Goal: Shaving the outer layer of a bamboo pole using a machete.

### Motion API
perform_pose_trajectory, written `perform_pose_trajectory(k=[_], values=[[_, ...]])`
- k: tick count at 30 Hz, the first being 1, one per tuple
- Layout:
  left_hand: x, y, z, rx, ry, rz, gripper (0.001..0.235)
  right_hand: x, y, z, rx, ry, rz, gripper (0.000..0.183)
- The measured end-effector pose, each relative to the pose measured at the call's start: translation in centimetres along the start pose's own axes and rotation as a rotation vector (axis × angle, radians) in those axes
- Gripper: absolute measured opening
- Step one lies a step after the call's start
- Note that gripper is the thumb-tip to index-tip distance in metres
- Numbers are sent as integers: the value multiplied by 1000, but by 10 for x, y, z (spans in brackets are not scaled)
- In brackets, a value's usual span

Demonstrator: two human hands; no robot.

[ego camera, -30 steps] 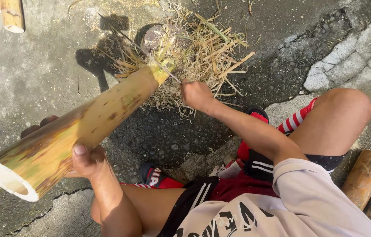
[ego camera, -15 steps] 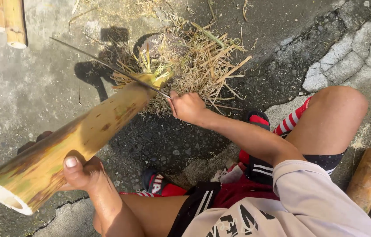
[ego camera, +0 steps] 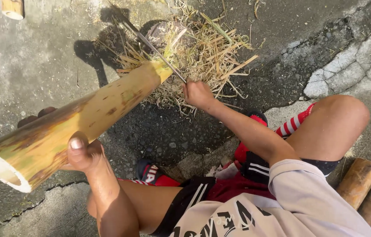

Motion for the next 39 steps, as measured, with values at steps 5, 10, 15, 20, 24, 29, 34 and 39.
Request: perform_pose_trajectory(k=[5,10,15,20,24,29,34,39], values=[[5,1,11,44,-36,-10,73,7,-6,13,1,42,56,35],[6,6,19,19,-69,-48,75,8,6,18,-2,2,98,34],[11,10,25,30,-84,-34,77,9,19,1,12,-47,39,25],[20,9,30,43,-37,-30,75,10,3,24,192,-162,15,30],[32,5,34,-14,-21,-36,74,8,23,-11,14,-44,92,28],[24,12,40,-5,-34,-36,73,24,22,16,140,-130,47,24],[25,18,38,-28,34,-9,65,-6,21,-2,54,-62,116,30],[19,19,35,-21,-48,0,75,22,30,-20,-61,-174,51,23]])
Point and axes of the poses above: each hand's wrist, its own y-axis towards the middle knuckle, its own x-axis out of the back of the hand, z = x × y, the point moved 1 cm from there along y, towards the middle knuckle, and after that the axes turned 15 degrees about y, right-handed, at the moved point
